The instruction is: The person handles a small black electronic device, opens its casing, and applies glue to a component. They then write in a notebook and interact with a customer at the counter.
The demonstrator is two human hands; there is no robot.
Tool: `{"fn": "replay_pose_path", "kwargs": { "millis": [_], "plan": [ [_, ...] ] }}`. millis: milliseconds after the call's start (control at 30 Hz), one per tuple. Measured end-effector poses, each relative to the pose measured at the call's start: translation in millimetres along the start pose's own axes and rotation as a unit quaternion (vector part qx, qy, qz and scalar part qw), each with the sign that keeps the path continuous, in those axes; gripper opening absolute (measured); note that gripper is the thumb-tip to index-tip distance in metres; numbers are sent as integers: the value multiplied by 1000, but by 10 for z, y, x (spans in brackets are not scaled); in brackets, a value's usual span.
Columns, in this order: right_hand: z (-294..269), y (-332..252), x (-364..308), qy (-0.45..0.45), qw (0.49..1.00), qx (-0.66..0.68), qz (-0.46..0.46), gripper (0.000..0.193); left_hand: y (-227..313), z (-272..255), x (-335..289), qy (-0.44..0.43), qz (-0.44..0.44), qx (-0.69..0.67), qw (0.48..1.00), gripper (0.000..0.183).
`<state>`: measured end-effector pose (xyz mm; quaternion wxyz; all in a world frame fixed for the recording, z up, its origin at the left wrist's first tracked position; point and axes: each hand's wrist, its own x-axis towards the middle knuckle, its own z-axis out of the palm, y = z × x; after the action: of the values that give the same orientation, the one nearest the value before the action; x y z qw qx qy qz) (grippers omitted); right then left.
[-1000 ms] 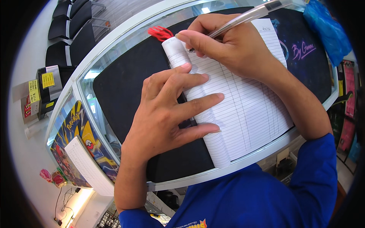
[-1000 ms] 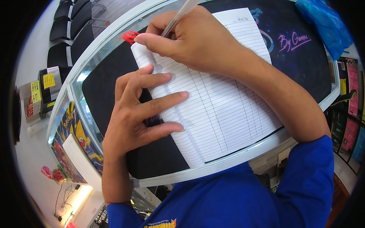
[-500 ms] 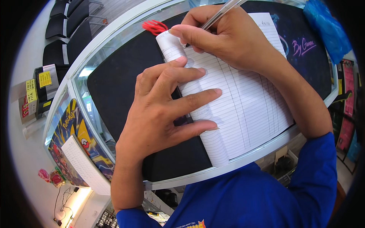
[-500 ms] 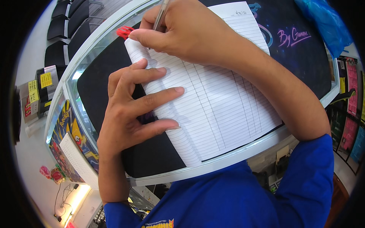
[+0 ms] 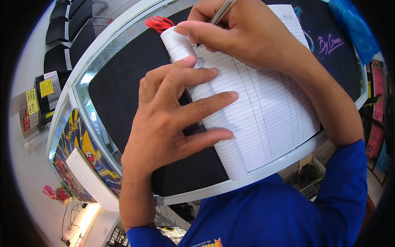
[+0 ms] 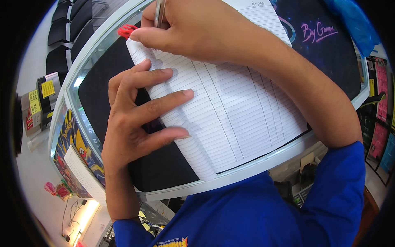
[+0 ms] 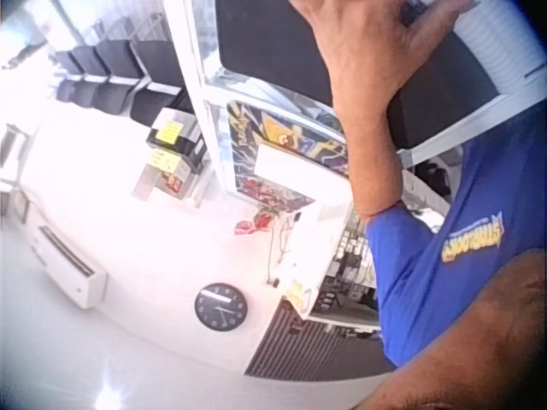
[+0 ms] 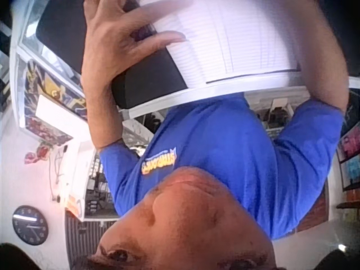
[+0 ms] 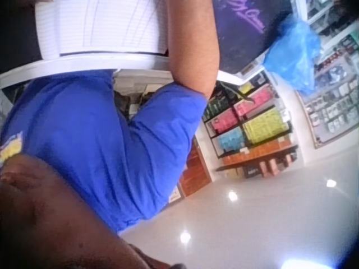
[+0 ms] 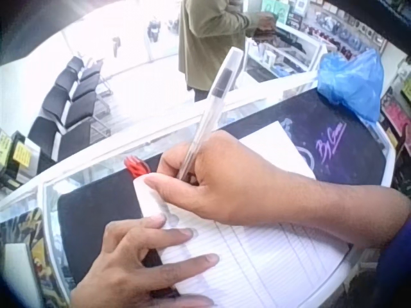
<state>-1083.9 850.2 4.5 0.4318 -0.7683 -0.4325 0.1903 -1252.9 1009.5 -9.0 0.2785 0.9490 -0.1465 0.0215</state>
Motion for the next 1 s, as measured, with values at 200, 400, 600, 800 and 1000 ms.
{"fn": "replay_pose_path", "kwargs": {
  "millis": [200, 400, 600, 800, 1000],
  "plan": [
    [0, -15, -9, 4, 1000, 4, 4, 32, -20, 16, 0, 9, 4, -5, 1000, 61],
    [-26, 11, -12, 3, 1000, 1, -3, 32, -37, 28, 0, 11, 7, -5, 1000, 63],
    [-48, 24, -1, -7, 1000, -15, -7, 33, -36, 24, -6, 8, 7, -6, 1000, 63],
    [-44, 29, 2, -6, 1000, -26, -12, 33, -37, 25, -5, 7, 8, -7, 1000, 63],
    [-95, -46, 134, -23, 991, 56, 116, 35, -26, 13, 3, 7, 8, -3, 1000, 62]
  ]
}}
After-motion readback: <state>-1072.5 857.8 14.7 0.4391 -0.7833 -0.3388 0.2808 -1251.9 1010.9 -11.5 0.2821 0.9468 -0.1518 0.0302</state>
